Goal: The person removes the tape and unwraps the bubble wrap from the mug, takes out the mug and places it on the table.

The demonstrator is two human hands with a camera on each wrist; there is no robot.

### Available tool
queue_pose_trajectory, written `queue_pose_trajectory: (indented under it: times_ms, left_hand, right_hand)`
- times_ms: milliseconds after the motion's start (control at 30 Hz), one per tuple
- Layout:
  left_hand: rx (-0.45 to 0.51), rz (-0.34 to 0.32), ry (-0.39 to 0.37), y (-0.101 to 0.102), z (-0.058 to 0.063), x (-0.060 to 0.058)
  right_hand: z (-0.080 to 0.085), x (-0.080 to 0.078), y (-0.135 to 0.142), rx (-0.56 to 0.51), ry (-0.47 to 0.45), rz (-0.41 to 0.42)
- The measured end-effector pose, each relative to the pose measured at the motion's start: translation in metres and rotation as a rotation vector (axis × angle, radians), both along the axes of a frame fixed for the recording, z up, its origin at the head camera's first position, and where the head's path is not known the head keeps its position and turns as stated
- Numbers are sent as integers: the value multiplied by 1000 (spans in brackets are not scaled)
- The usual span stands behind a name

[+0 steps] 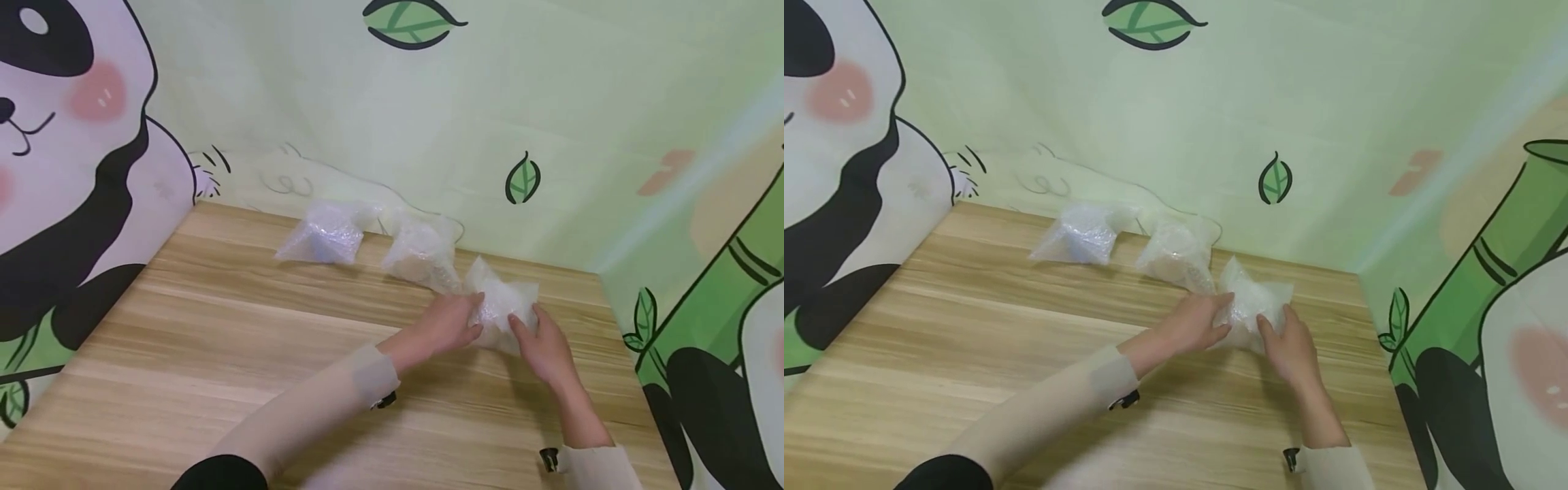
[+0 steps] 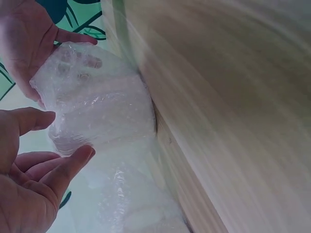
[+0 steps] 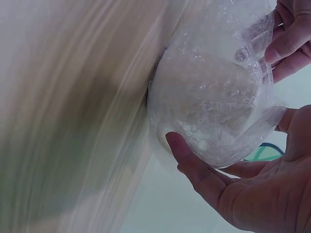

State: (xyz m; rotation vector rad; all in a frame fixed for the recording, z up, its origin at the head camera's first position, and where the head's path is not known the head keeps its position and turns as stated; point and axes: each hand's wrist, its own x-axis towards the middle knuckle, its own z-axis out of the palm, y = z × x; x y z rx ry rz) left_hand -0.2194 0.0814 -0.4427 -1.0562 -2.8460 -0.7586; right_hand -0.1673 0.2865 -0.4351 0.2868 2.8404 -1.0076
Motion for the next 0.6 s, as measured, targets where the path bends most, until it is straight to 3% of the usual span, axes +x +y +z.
queue_pose_trajectory:
  times_ms: [200,400,600]
  left_hand:
    - [11,-16,45,-12,-3,11]
    - [39,-15,22,-25,-7,20]
    - [91,-8,-8,-35,-8,27]
  right_hand:
    - [2,12,-8,-15,4,15]
    - [2,20,-16,-31,47,33]
    - [3,27,-24,-33,20,30]
